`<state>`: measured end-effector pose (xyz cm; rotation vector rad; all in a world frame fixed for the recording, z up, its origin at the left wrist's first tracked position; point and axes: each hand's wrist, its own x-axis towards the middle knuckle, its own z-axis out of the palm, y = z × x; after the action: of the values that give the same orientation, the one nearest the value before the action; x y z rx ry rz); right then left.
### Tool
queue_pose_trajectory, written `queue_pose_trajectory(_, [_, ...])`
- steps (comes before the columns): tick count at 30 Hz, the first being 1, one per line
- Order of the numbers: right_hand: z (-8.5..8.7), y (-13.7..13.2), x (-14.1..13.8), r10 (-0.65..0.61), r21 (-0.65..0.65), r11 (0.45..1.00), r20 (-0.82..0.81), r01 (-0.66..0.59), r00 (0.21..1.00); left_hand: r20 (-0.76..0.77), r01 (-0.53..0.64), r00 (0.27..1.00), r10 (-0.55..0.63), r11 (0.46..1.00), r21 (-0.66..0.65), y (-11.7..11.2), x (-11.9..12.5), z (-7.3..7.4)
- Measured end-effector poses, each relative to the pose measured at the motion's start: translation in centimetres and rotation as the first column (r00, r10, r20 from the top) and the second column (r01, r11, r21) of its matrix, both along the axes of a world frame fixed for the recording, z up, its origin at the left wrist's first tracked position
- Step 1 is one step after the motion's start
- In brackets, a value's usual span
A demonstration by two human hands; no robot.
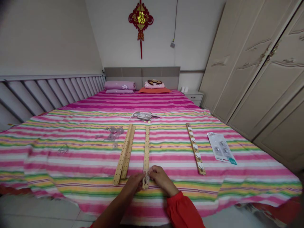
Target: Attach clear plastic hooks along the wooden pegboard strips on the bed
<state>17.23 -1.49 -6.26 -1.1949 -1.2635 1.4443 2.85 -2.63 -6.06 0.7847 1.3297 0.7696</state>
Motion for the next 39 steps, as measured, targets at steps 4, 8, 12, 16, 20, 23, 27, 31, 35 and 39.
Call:
queue_pose_trajectory(4, [0.1,-0.1,-0.1,-0.019,-0.005,1.0,0.006,0.019,1.0,0.039,-0.017,0.999,0.017,1.0,0.001,0.2,0.5,-0.2])
queue_pose_trajectory(8, [-0.2,0.0,0.0,-0.031,0.001,1.0,0.028,0.031,0.999,0.015,-0.02,1.0,0.019,0.998,0.054,0.3,0.5,-0.6])
queue_pose_trajectory(12, [-0.4,0.2,0.0,-0.049,0.002,0.999,0.105,0.049,0.993,-0.051,-0.039,0.998,0.044,0.994,0.102,0.3,0.6,-0.9])
queue_pose_trajectory(16, [-0.5,0.2,-0.2,-0.089,0.017,0.996,0.163,0.088,0.983,-0.063,-0.066,0.995,0.074,0.989,0.13,0.2,0.8,-1.0])
queue_pose_trajectory(20, [-0.3,-0.3,-0.7,-0.246,0.088,0.969,0.287,0.23,0.926,0.022,-0.075,0.997,0.073,0.989,0.127,0.1,0.9,-0.8])
queue_pose_trajectory(23, [-0.2,-1.0,-1.0,-0.371,0.119,0.928,0.257,0.352,0.892,0.083,-0.071,0.995,0.062,0.991,0.113,0.1,0.8,-0.8])
queue_pose_trajectory(27, [-0.4,-2.4,-1.3,-0.169,-0.109,0.979,0.061,0.174,0.984,0.126,-0.052,0.991,0.038,0.993,0.11,0.1,0.9,-1.1])
queue_pose_trajectory(31, [-0.7,-3.7,-1.7,-0.166,-0.234,0.962,-0.11,0.137,0.98,0.173,-0.085,0.982,0.071,0.994,0.073,0.1,1.2,-1.3])
queue_pose_trajectory(35, [-1.0,-4.3,-2.3,-0.196,-0.3,0.946,-0.218,0.125,0.956,0.209,-0.132,0.97,0.126,0.991,0.015,0.2,1.5,-1.5])
queue_pose_trajectory(39, [-0.8,-4.2,-2.7,-0.233,-0.28,0.947,-0.253,0.16,0.939,0.145,-0.173,0.976,0.166,0.984,0.037,0.6,1.8,-1.5])
